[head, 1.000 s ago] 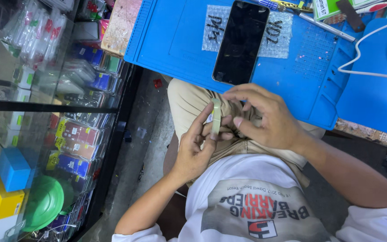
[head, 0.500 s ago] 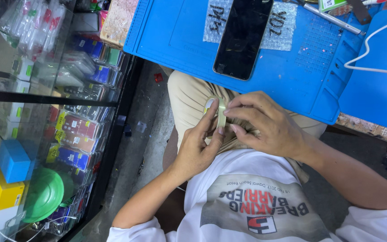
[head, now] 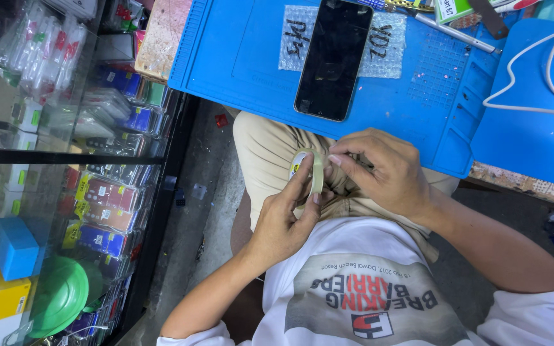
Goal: The person removes the back cover of a phone, applies adhesive from a tube to the frame, and secures the components with tape.
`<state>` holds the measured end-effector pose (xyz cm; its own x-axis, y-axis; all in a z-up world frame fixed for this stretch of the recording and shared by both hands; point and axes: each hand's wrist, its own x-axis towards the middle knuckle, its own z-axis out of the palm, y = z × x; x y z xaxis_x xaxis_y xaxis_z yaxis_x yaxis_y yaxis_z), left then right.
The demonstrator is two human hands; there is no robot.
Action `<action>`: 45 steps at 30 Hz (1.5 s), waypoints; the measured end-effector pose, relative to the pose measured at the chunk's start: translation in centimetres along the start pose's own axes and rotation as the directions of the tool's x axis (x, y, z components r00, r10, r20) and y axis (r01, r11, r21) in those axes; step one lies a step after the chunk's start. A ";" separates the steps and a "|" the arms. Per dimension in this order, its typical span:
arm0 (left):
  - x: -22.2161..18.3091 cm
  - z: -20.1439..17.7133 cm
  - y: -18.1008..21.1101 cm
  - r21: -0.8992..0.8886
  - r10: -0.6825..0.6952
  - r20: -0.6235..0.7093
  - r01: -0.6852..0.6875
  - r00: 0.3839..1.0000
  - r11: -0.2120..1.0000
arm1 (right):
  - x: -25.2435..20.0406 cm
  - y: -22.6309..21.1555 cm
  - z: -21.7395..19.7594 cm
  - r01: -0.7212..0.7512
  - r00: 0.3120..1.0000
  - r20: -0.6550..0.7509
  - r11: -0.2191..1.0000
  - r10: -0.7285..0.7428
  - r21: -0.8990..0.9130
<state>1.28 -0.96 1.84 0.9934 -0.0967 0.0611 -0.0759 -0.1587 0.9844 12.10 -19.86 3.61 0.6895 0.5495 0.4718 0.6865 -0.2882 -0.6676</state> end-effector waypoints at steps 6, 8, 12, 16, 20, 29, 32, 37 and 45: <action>-0.1 0.2 0.2 -0.019 0.062 0.002 -0.062 0.998 0.998 | -0.1 0.0 -1.3 -0.016 0.998 0.065 0.991 0.025 -0.131; 0.2 0.5 0.2 -0.007 -0.030 0.001 0.030 1.000 1.000 | -0.1 0.3 -1.2 -0.065 0.996 0.051 0.985 0.073 -0.158; 1.6 0.9 0.2 -0.052 -0.051 -0.088 0.046 0.995 0.998 | 0.9 2.1 -0.7 -0.088 0.996 -0.027 0.967 0.084 -0.240; 3.0 1.3 0.6 -0.135 -0.124 -0.094 0.111 0.988 0.985 | 2.4 3.4 -0.2 -0.094 0.996 -0.025 0.968 0.091 -0.234; 3.8 1.7 0.5 -0.285 -0.193 -0.060 0.169 0.979 0.943 | 3.2 3.9 -0.7 -0.069 0.996 0.038 0.968 0.081 -0.242; 4.8 1.4 -0.4 -0.432 -0.307 -0.001 0.276 0.952 0.858 | 4.5 5.2 -0.5 -0.306 0.938 0.124 0.941 0.324 -0.141; 5.1 1.1 -0.7 -0.467 -0.350 0.017 0.317 0.937 0.826 | 4.0 5.0 -0.8 -0.067 0.986 0.133 0.972 0.099 -0.227; 4.1 0.9 -1.3 -0.448 -0.406 0.011 0.367 0.914 0.815 | 3.2 3.4 -2.0 0.137 0.953 0.303 0.885 0.005 -0.446; 4.0 0.1 -3.6 -0.454 -0.378 0.065 0.365 0.924 0.813 | 4.6 3.6 -1.9 0.314 0.923 0.348 0.843 -0.164 -0.436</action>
<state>5.50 -0.88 -1.47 0.9407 -0.0927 -0.3264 0.3392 0.2816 0.8976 18.18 -19.86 4.41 0.4437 0.8273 0.3446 0.8962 -0.4124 -0.1638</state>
